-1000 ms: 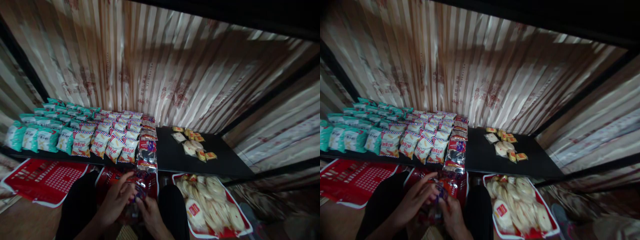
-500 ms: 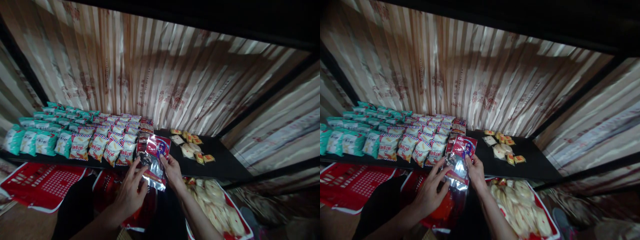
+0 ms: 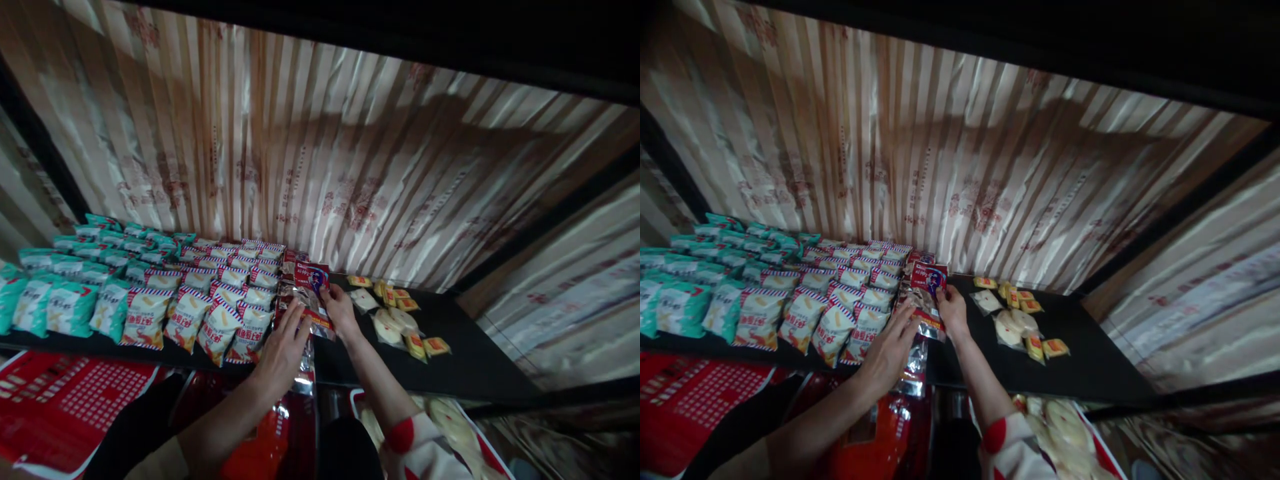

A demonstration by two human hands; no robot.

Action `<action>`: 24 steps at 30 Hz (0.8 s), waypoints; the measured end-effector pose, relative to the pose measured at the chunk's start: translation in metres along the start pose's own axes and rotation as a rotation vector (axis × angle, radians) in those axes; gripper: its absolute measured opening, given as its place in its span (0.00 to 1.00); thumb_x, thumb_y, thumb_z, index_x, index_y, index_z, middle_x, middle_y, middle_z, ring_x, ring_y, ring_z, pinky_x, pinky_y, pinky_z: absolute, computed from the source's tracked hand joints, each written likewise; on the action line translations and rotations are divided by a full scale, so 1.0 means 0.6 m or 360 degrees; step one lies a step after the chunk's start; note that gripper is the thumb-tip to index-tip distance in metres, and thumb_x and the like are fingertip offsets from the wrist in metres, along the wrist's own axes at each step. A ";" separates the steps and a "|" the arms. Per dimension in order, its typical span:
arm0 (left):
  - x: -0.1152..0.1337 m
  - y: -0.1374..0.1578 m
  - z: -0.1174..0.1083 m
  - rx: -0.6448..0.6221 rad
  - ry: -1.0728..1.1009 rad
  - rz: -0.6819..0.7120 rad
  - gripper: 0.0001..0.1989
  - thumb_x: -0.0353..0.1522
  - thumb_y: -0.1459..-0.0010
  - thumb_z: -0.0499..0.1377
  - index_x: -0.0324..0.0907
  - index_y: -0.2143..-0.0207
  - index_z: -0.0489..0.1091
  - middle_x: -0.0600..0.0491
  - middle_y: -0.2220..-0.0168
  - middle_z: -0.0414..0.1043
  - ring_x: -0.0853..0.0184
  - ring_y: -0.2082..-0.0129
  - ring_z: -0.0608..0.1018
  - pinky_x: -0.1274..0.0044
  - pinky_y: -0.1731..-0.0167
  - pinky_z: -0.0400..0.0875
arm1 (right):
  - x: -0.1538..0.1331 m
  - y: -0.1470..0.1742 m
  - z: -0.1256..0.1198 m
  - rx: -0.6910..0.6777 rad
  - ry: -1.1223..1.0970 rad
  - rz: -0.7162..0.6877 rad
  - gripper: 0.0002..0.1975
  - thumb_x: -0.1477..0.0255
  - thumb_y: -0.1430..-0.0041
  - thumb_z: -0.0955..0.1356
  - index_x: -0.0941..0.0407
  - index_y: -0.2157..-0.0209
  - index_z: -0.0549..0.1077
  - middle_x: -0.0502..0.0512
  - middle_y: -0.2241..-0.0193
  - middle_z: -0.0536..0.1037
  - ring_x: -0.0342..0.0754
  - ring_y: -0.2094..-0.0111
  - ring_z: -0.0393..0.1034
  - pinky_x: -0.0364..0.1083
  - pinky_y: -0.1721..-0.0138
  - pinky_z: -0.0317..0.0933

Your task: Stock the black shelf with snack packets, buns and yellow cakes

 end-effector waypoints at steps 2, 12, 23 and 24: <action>-0.017 -0.022 0.008 -0.0031 -0.0017 -0.0051 0.24 0.18 0.44 0.46 0.36 0.45 0.58 0.39 0.40 0.56 0.60 0.36 0.51 0.65 0.42 0.61 | 0.006 -0.031 0.005 0.0054 0.0138 -0.0018 0.16 0.59 0.51 0.66 0.57 0.69 0.73 0.51 0.76 0.77 0.47 0.74 0.69 0.43 0.72 0.59; -0.080 -0.072 0.031 -0.0175 -0.0021 -0.0299 0.22 0.19 0.44 0.44 0.38 0.49 0.63 0.44 0.44 0.63 0.63 0.41 0.63 0.67 0.44 0.63 | 0.033 -0.104 0.049 0.0076 0.0685 0.0007 0.19 0.69 0.50 0.66 0.54 0.54 0.72 0.52 0.73 0.78 0.49 0.69 0.72 0.44 0.67 0.60; -0.095 -0.080 0.046 -0.0235 0.0033 -0.0424 0.20 0.20 0.43 0.44 0.36 0.50 0.65 0.43 0.47 0.66 0.61 0.45 0.66 0.67 0.45 0.63 | 0.026 -0.113 0.065 -0.0003 0.1000 -0.0090 0.12 0.69 0.47 0.64 0.50 0.62 0.77 0.53 0.66 0.79 0.50 0.65 0.72 0.45 0.64 0.60; -0.096 -0.080 0.046 -0.0227 0.0038 -0.0422 0.21 0.20 0.43 0.45 0.37 0.50 0.64 0.43 0.47 0.66 0.61 0.45 0.66 0.67 0.45 0.63 | 0.026 -0.110 0.067 -0.0029 0.1058 -0.0086 0.13 0.68 0.47 0.64 0.50 0.61 0.77 0.53 0.65 0.79 0.50 0.64 0.72 0.45 0.64 0.60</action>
Point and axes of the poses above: each hand's wrist, its own y-axis away from the middle knuckle, its own z-axis out of the palm, x = y × z, the point moved 7 cm from there along -y, towards the middle knuckle
